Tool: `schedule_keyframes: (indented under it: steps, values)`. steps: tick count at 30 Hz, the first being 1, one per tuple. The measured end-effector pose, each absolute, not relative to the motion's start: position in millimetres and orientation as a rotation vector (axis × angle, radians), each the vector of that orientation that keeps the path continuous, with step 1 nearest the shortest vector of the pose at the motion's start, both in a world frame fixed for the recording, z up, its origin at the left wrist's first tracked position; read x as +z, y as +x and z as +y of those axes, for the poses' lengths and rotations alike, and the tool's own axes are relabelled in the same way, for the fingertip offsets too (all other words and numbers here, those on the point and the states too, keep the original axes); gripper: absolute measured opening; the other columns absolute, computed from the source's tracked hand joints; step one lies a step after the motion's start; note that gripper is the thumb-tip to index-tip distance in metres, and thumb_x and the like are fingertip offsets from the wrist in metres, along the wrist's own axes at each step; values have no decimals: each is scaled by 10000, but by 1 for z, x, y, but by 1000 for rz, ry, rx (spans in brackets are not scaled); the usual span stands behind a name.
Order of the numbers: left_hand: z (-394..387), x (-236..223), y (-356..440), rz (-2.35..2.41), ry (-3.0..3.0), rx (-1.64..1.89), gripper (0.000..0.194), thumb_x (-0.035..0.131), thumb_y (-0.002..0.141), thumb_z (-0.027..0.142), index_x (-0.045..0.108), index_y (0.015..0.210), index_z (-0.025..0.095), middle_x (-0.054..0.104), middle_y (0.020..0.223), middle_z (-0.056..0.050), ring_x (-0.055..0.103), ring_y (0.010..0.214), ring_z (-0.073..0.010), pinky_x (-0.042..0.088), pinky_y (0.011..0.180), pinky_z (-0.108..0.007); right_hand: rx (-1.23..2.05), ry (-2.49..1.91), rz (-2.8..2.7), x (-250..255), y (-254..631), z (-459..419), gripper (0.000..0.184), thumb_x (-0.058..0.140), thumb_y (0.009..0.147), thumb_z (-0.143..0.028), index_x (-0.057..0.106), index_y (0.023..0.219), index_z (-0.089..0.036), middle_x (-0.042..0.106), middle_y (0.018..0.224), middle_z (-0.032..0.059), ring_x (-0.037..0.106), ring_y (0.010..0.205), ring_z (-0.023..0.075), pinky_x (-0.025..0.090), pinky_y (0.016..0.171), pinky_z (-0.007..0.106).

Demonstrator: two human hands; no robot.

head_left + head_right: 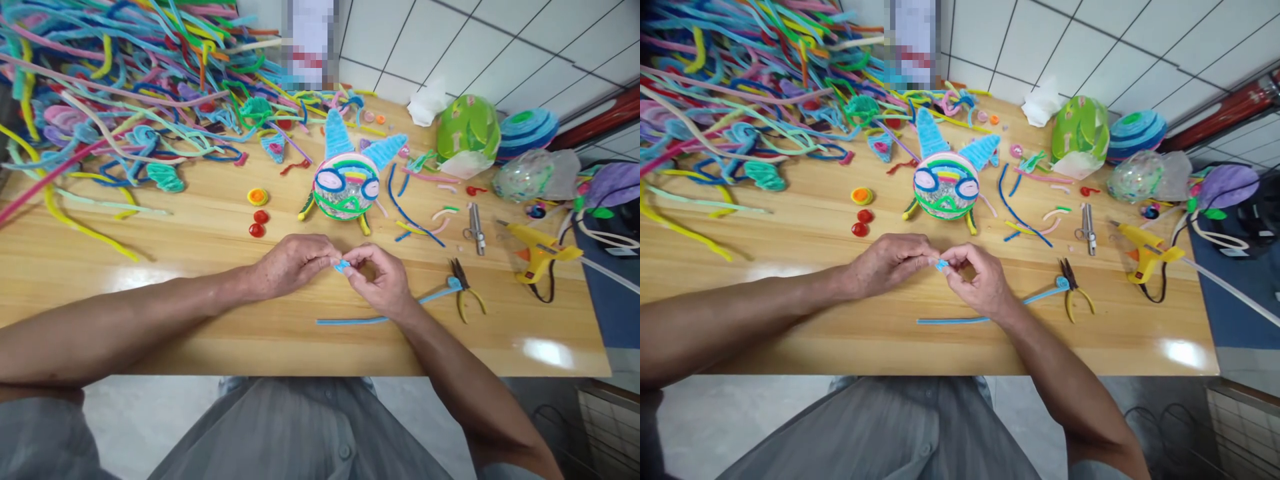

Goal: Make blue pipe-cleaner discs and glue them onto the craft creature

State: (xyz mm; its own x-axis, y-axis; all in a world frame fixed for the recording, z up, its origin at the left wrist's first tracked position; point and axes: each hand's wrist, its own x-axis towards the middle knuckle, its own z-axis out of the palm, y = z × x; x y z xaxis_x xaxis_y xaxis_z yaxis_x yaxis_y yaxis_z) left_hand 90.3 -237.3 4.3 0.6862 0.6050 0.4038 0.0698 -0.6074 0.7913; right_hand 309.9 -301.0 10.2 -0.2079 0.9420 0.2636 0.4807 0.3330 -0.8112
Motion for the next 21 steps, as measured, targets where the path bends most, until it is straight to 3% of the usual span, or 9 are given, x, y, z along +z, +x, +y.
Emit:
schedule_keyframes:
  steps: [10,21]
  values:
    - [-238,5,90,546,2093,824,265,544,1079,310,752,998,168,766,857,-56,713,782,-139,530,734,-223,755,-1243,-1824,10,309,-300,73,681,918,-198,676,981,-235,707,816,-8,651,719,132,554,688,274]
    - [-239,6,92,463,2163,905,182,557,1035,173,736,1008,154,768,857,-52,699,760,-128,507,684,-213,771,-1265,-1826,11,309,-300,99,676,886,-152,670,952,-224,703,811,-8,644,714,124,532,683,258]
